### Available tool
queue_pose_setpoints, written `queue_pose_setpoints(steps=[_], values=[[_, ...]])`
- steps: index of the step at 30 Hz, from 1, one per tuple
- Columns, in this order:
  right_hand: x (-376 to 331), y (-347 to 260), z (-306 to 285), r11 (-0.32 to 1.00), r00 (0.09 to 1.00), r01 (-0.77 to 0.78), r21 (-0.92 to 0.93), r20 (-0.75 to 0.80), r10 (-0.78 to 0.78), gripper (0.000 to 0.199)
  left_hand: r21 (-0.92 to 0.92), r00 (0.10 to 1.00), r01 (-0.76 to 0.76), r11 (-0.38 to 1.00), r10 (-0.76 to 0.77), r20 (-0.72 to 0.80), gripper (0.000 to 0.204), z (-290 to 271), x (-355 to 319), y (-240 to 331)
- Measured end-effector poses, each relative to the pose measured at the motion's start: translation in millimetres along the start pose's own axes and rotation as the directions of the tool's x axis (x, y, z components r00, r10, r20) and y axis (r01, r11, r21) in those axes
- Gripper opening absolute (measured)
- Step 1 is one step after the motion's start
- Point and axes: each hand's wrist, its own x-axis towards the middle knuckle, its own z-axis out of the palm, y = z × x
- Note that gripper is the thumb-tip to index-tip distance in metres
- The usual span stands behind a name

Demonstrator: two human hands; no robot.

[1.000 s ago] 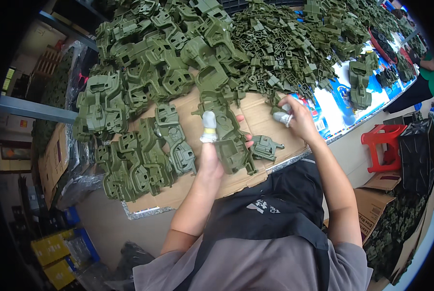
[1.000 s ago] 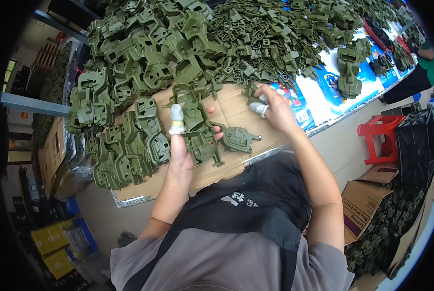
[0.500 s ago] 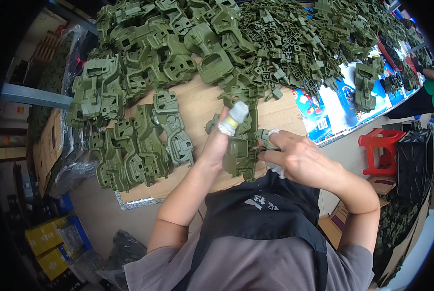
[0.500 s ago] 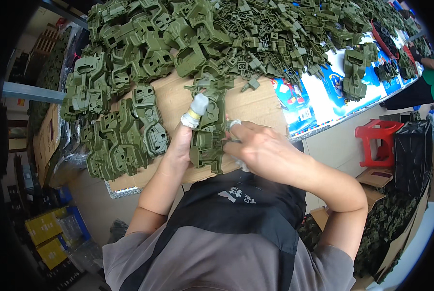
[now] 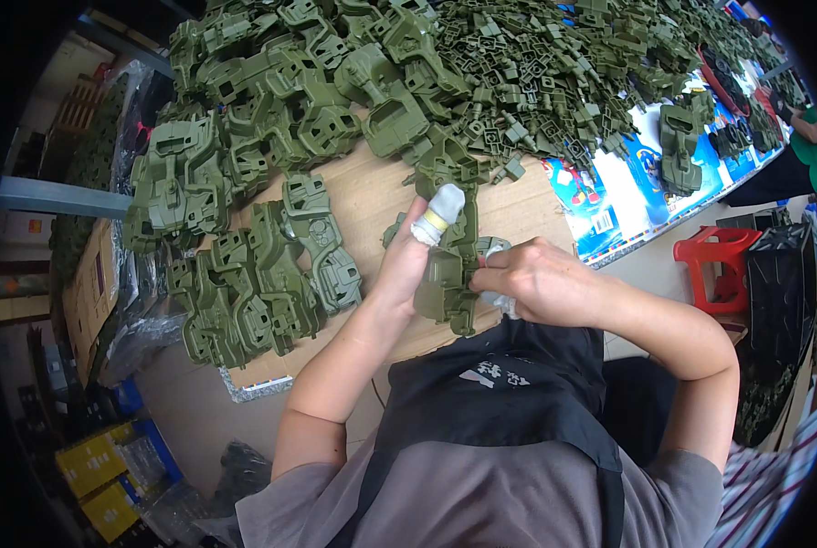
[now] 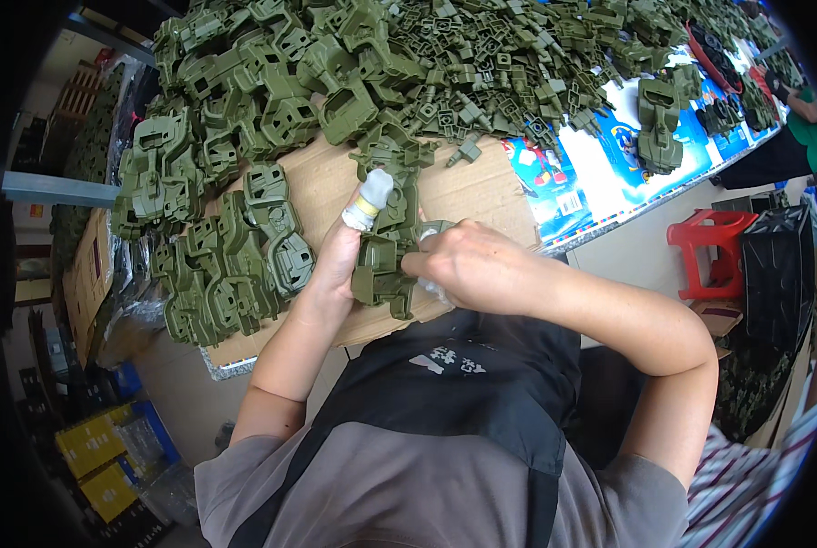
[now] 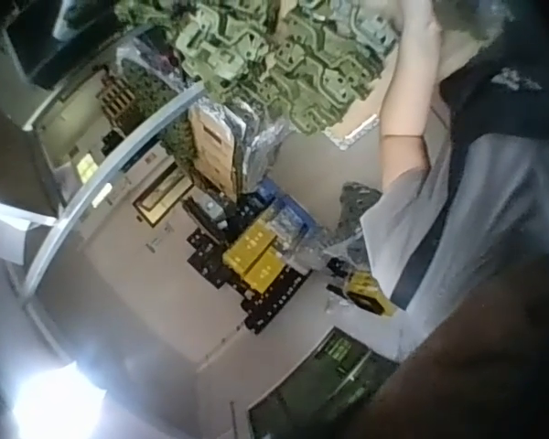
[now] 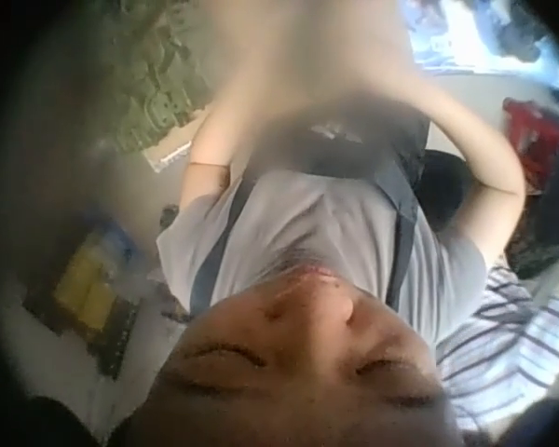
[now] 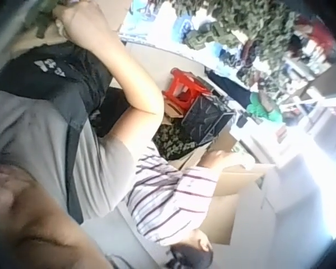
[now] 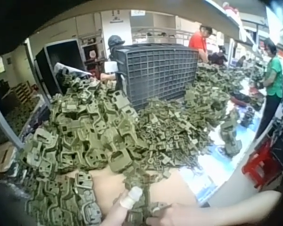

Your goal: The person assembles and sorts green plastic parts by hand, taking them from cardboard boxes and placing them into sorting bins at a factory workstation.

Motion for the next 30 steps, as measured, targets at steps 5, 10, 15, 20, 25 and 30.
queue_pose_setpoints(steps=[5, 10, 15, 20, 25, 30], values=[[-4, 3, 9, 1.000, 1.000, 0.010, -0.023, 0.004, -0.010, 0.040, 0.309, 0.978, -0.188, 0.932, 0.206, -0.025, 0.040, 26, -9, 6], [-3, 24, -21, 0.934, 0.991, -0.004, 0.358, -0.122, 0.051, 0.045, -0.051, 0.999, 0.001, 0.999, 0.001, 0.034, 0.049, -13, -6, 12], [-8, 108, 14, 0.814, 0.893, -0.346, -0.467, -0.429, 0.133, 0.045, -0.058, 0.981, -0.145, 0.988, 0.151, 0.117, 0.051, -7, -8, 11], [-14, 70, 27, 0.971, 0.837, -0.124, -0.203, -0.547, -0.007, 0.056, -0.159, 0.967, -0.238, 0.958, 0.248, 0.052, 0.050, -20, -31, 13], [-30, 28, 77, 0.962, 0.927, -0.252, -0.105, -0.313, 0.209, 0.059, -0.081, 0.957, -0.211, 0.974, 0.223, 0.187, 0.056, -21, -39, 7], [-58, -8, 67, 0.807, 0.475, 0.045, 0.588, -0.724, 0.501, 0.057, 0.120, 0.898, -0.433, 0.893, 0.439, -0.022, 0.058, -8, -35, -22]])
